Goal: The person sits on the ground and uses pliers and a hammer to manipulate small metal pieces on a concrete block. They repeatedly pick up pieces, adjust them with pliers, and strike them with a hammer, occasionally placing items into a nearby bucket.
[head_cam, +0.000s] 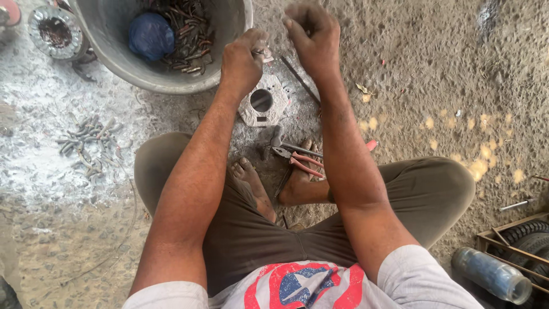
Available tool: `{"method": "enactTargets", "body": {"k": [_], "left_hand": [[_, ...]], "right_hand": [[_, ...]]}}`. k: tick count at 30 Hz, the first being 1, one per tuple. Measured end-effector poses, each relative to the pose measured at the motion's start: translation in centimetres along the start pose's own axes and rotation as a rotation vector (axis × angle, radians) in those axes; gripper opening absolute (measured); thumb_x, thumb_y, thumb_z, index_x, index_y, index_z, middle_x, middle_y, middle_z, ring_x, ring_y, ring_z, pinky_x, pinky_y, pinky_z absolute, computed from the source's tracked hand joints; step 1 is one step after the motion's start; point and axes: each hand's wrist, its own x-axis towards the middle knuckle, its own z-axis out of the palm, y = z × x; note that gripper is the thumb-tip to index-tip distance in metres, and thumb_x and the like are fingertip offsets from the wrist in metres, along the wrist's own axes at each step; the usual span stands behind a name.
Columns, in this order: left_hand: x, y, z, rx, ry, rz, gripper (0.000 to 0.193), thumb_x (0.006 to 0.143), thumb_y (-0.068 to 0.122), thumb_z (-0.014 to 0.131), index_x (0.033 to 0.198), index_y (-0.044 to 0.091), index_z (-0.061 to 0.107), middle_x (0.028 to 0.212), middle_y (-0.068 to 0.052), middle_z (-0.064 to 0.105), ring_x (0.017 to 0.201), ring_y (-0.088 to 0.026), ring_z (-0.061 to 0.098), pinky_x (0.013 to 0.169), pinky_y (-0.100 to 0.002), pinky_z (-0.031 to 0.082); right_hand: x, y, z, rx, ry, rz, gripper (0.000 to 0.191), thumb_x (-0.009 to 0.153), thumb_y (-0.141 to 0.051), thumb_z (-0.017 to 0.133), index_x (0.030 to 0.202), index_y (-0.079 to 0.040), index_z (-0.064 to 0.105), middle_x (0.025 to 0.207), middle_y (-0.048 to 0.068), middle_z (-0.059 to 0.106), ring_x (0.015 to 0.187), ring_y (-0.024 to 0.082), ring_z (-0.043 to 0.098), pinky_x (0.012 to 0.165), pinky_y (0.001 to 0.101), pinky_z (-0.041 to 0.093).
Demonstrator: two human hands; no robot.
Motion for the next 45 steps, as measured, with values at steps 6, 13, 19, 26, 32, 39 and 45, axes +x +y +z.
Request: {"method": "enactTargets", "body": {"k": [6,13,19,26,32,39,45], "left_hand": [[0.4,0.0,0.6,-0.051,-0.049,0.041,0.039,0.089,-0.004,0.071,0.123,0.014,0.067,0.116,-0.004,0.076,0.108,-0.02,0.072,0.092,-0.031,0.059],[-0.5,0.5,0.1,-0.234,-0.079,0.159,0.038,0.092,-0.01,0.066,0.123,0.01,0.069,0.121,-0.005,0.077,0.113,-0.015,0.076,0.096,-0.032,0.058],[-0.6,0.8,0.0,-0.143,-0.089,0.135,0.021,0.092,-0.004,0.071,0.109,0.007,0.076,0.105,-0.007,0.079,0.095,-0.016,0.077,0.083,-0.03,0.062],[-0.9,0.6,0.0,-0.188,-0.097,0.144,0.014,0.092,-0.003,0.071,0.104,0.004,0.073,0.1,-0.007,0.077,0.092,-0.015,0.075,0.081,-0.03,0.061],[-1.0,1.2,-0.1,-0.201,-0.157,0.046,0.011,0.095,0.0,0.069,0.102,0.005,0.075,0.096,-0.006,0.076,0.083,-0.013,0.071,0.074,-0.03,0.06],[-1.0,0.9,0.1,-0.23,-0.239,-0.016,0.014,0.094,0.005,0.074,0.108,0.008,0.073,0.097,-0.005,0.076,0.087,-0.011,0.073,0.079,-0.03,0.063],[-1.2,0.4,0.4,-0.125,-0.207,0.024,0.022,0.091,0.008,0.078,0.113,0.012,0.071,0.099,-0.003,0.077,0.088,-0.013,0.075,0.079,-0.031,0.062]], "right_hand": [[-5.5,0.6,1.4,0.262,-0.013,0.494,0.013,0.092,-0.006,0.072,0.104,-0.006,0.07,0.086,0.004,0.074,0.07,0.009,0.069,0.06,0.0241,0.061],[-7.1,0.7,2.3,0.529,0.068,0.533,0.021,0.092,-0.008,0.077,0.11,-0.001,0.07,0.096,0.005,0.075,0.08,0.01,0.071,0.067,0.0261,0.061],[-7.3,0.8,2.5,0.516,0.11,0.503,0.011,0.096,-0.002,0.077,0.103,0.003,0.071,0.092,0.008,0.075,0.078,0.012,0.071,0.07,0.0282,0.063],[-7.9,1.3,2.6,0.595,0.084,0.479,0.012,0.093,-0.001,0.075,0.104,0.0,0.07,0.093,0.006,0.075,0.079,0.011,0.072,0.071,0.0282,0.064],[-8.0,1.7,2.6,0.49,0.176,0.476,0.011,0.093,0.003,0.075,0.099,-0.002,0.067,0.091,0.005,0.074,0.078,0.011,0.072,0.069,0.028,0.065],[-8.1,1.9,2.1,0.463,0.194,0.398,0.017,0.091,0.005,0.076,0.098,-0.005,0.065,0.094,0.005,0.072,0.082,0.01,0.072,0.072,0.0278,0.065],[-8.2,2.0,1.3,0.482,0.12,0.428,0.01,0.096,0.0,0.074,0.104,-0.006,0.071,0.096,0.003,0.074,0.087,0.009,0.072,0.075,0.028,0.064]]}}
